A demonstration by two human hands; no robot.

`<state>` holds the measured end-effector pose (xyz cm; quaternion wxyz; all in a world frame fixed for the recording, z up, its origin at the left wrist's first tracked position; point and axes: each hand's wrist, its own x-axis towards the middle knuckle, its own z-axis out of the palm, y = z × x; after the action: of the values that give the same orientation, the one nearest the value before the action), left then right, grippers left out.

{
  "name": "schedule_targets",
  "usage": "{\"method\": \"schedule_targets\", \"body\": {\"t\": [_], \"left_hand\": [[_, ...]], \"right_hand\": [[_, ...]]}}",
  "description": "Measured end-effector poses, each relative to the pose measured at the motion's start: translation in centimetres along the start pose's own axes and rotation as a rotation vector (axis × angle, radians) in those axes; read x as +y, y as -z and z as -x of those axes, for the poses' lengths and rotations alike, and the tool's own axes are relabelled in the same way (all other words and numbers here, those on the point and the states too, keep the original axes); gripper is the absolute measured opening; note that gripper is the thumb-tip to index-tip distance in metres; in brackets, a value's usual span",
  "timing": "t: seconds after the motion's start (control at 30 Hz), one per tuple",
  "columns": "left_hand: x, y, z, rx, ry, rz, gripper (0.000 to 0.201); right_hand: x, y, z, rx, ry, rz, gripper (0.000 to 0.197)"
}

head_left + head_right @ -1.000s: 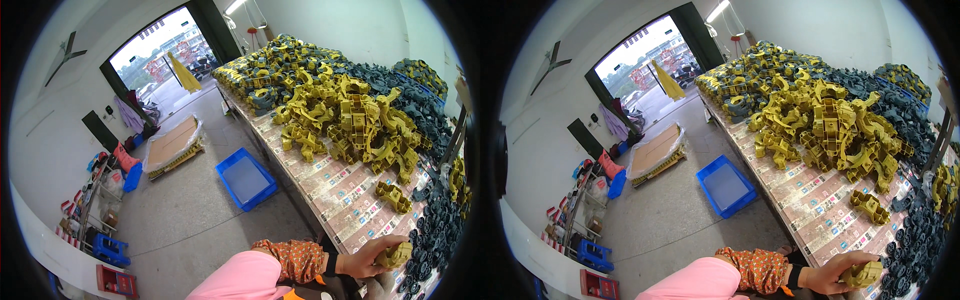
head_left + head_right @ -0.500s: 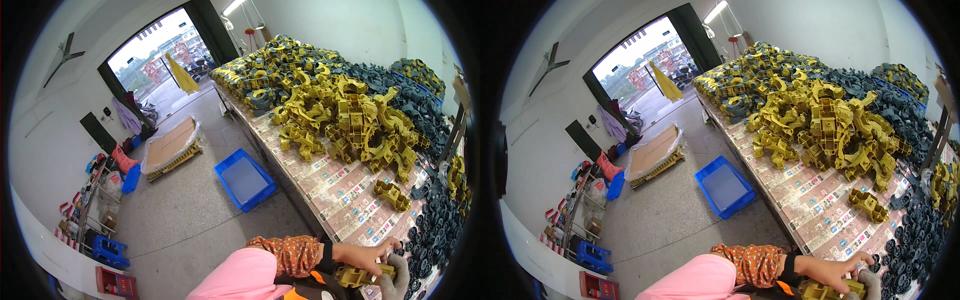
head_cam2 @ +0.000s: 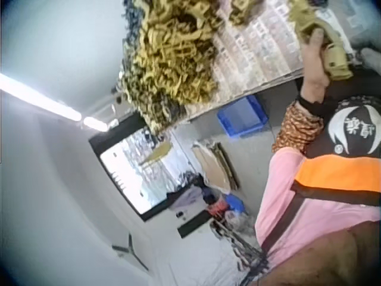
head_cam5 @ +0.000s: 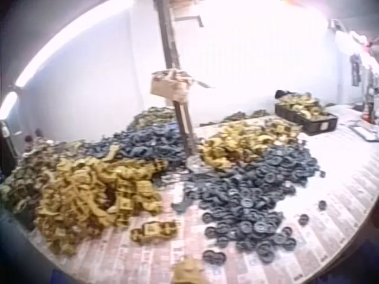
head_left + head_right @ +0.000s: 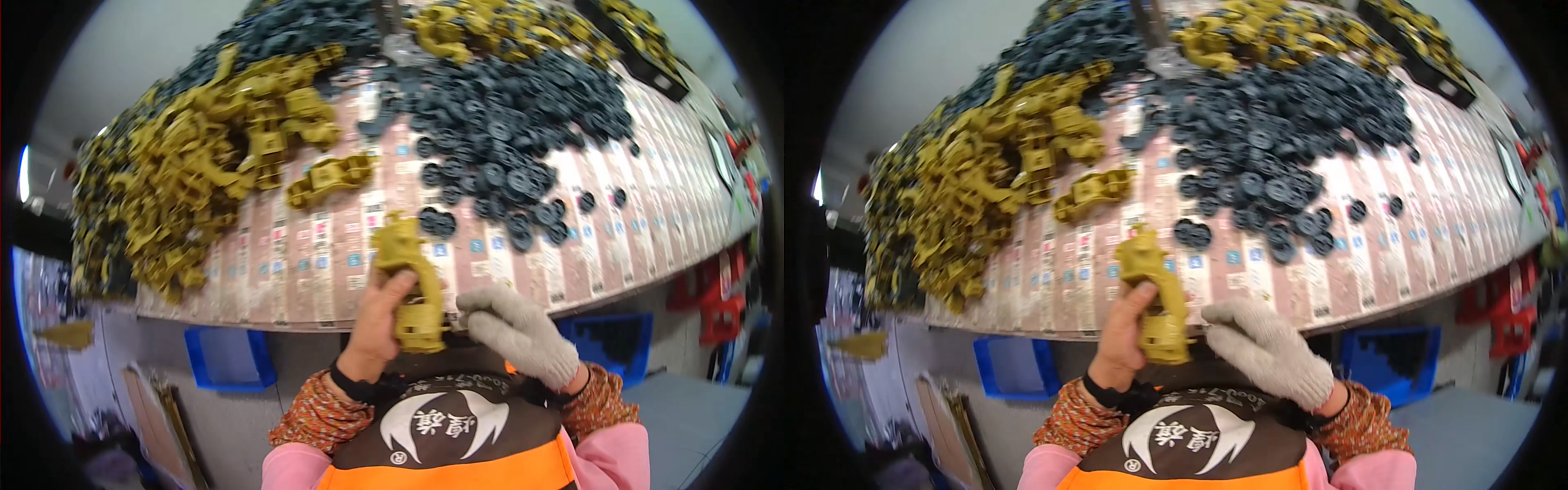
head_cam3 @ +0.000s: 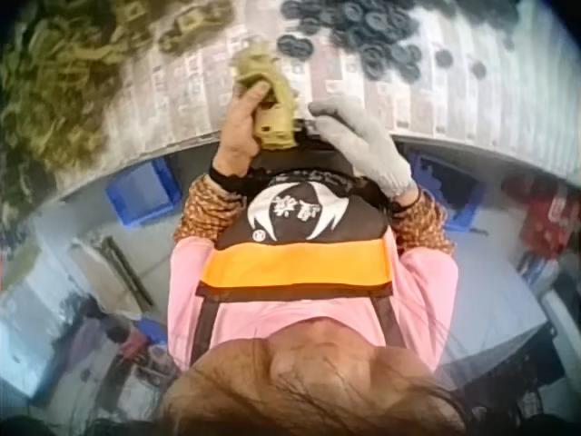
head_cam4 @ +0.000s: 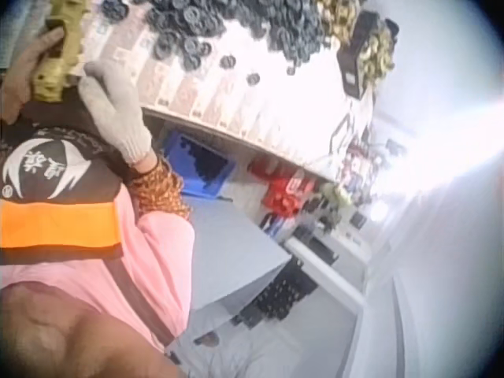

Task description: The person sits at a table covered with yellow plastic housings and dark grey wheels. They repeatedly pick up a yellow housing, insert a wheel into a designated slot, and place the assembled unit back onto the table. The process is repetitive and involves handling the parts one at a time.

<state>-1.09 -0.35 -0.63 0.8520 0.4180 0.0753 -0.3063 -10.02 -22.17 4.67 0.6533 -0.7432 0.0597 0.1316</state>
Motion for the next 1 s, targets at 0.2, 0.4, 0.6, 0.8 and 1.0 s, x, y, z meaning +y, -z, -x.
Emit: {"method": "schedule_targets", "body": {"t": [0.2, 0.4, 0.6, 0.8, 1.0], "left_hand": [[0.1, 0.3, 0.0, -0.044, 0.027, -0.021, 0.045], [0.3, -0.9, 0.4, -0.036, 0.042, -0.106, 0.052], [0.5, -1.5, 0.6, -0.048, 0.095, -0.198, 0.061], [0.1, -1.4, 0.7, -0.050, 0.104, -0.187, 0.062], [-1.3, -1.2, 0.7, -0.098, 0.088, -0.184, 0.066]], "right_hand": [[3.6, 9.7, -2.2, 0.772, 0.285, 0.859, 0.014], [6.8, 11.4, -3.5, 0.799, 0.141, 0.912, 0.022], [6.3, 11.3, -3.9, 0.743, 0.189, 0.965, 0.020], [4.8, 8.8, -2.5, 0.607, 0.096, 0.703, 0.027], [2.5, 2.9, -2.5, 0.392, 0.253, 0.206, 0.029]]}}
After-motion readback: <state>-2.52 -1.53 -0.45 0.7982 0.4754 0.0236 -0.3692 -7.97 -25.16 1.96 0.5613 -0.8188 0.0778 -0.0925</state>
